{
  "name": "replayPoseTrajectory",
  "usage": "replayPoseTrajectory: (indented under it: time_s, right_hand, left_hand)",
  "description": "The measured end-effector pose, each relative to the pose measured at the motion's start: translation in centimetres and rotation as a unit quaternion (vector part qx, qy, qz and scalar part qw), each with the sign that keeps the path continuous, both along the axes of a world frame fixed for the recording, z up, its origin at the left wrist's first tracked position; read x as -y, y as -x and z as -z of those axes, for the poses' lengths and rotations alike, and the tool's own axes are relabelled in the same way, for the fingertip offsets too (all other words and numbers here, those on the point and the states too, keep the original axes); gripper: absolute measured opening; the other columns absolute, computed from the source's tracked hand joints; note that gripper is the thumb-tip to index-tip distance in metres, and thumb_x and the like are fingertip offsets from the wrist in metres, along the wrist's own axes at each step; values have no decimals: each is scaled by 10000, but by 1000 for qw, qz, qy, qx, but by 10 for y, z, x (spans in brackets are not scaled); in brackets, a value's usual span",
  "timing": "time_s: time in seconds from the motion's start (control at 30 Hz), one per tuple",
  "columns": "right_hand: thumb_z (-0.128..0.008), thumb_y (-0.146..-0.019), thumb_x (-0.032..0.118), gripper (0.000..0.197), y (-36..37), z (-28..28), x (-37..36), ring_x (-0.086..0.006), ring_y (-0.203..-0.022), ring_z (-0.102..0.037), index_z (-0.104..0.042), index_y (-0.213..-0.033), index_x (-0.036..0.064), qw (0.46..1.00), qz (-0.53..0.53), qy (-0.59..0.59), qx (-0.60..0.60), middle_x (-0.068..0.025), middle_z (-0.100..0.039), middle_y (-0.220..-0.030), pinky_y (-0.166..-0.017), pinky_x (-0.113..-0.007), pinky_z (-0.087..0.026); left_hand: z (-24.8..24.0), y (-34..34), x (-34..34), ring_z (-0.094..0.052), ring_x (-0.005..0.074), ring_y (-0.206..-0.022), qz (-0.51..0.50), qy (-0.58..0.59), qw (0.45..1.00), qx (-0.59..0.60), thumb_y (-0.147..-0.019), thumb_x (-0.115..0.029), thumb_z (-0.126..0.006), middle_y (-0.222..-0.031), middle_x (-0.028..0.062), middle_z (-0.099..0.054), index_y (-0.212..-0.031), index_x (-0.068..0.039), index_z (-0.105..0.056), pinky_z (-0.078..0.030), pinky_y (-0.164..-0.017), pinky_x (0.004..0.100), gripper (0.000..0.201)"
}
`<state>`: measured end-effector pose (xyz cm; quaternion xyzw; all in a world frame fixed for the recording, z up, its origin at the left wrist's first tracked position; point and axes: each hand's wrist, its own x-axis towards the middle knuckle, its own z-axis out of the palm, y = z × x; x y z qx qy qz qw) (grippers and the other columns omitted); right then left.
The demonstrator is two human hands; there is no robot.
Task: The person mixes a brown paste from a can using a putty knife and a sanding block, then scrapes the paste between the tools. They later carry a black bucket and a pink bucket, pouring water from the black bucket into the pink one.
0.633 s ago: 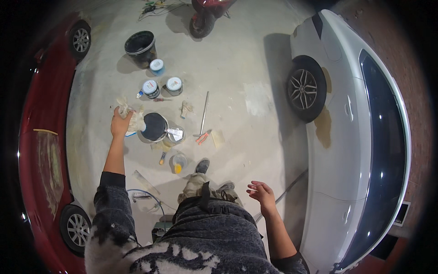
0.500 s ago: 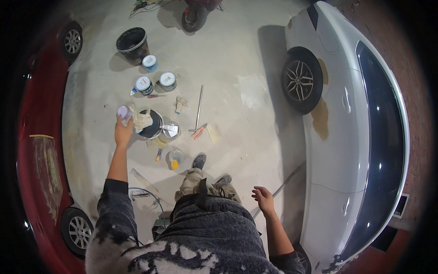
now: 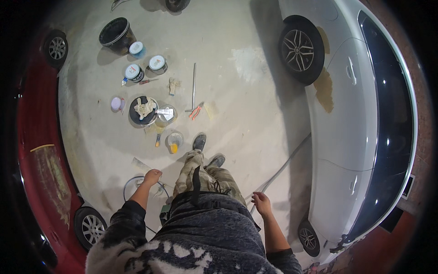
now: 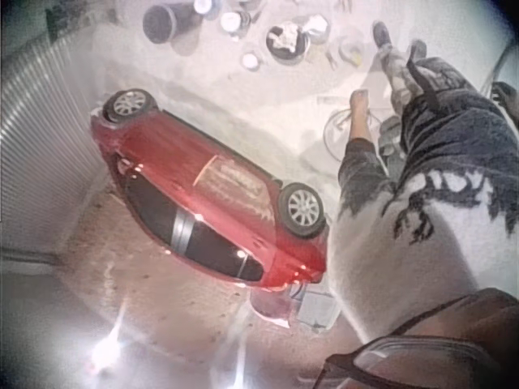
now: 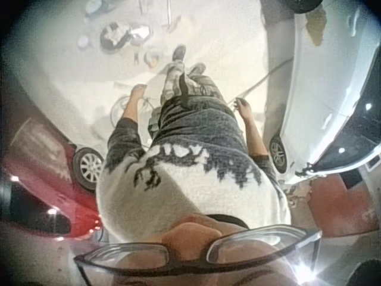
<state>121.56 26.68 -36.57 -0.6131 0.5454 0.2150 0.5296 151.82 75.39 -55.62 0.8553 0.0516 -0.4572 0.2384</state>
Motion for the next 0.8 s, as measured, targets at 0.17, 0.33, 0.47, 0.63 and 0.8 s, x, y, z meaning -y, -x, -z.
replayPoseTrajectory:
  time_s: [0.17, 0.33, 0.47, 0.63, 0.8]
  right_hand:
    - [-576, -1015, 242, 347, -22, 19, -1, -200, -891, -712, -635, -1266, 10, 997, -43, -42, 50, -109, -732, -1084, -783, -317, -548]
    - [-576, -1018, 248, 334, -6, 64, 15, -181, -881, -708, -643, -1271, 41, 998, 30, -17, 56, -90, -727, -1043, -722, -291, -527]
    - [-567, -1011, 225, 311, 30, 72, 11, -178, -800, -701, -630, -1240, 25, 977, 210, -11, -23, -114, -714, -1013, -631, -271, -519]
    - [-565, -1040, 245, 320, 62, 53, 10, -189, -799, -714, -601, -1287, 44, 998, 40, -49, -7, -88, -720, -1041, -673, -291, -550]
    - [-555, -1051, 285, 345, 69, 49, 14, -201, -856, -721, -581, -1312, 60, 991, 127, -26, 29, -82, -715, -1045, -733, -312, -548]
  left_hand:
    - [-27, 4, 31, -694, 224, -851, -53, 74, 994, 53, -950, -335, -636, -911, 101, -738, -1094, -43, -728, -529, -805, 341, 339]
    - [-30, -9, 49, -703, 265, -944, -101, 113, 988, -18, -974, -363, -618, -1041, 115, -746, -1174, -63, -704, -526, -837, 367, 371]
    - [-39, -12, 35, -683, 208, -833, -28, 26, 999, -19, -991, -365, -597, -879, 67, -719, -1153, -62, -706, -531, -785, 349, 360]
    - [-66, 9, 23, -654, 152, -714, -172, 94, 981, -5, -1005, -388, -588, -899, 70, -692, -1184, -58, -685, -515, -675, 296, 388]
    - [-75, 65, 35, -680, 176, -732, -232, 124, 965, 13, -1015, -417, -571, -911, 99, -701, -1227, -48, -656, -526, -715, 310, 434]
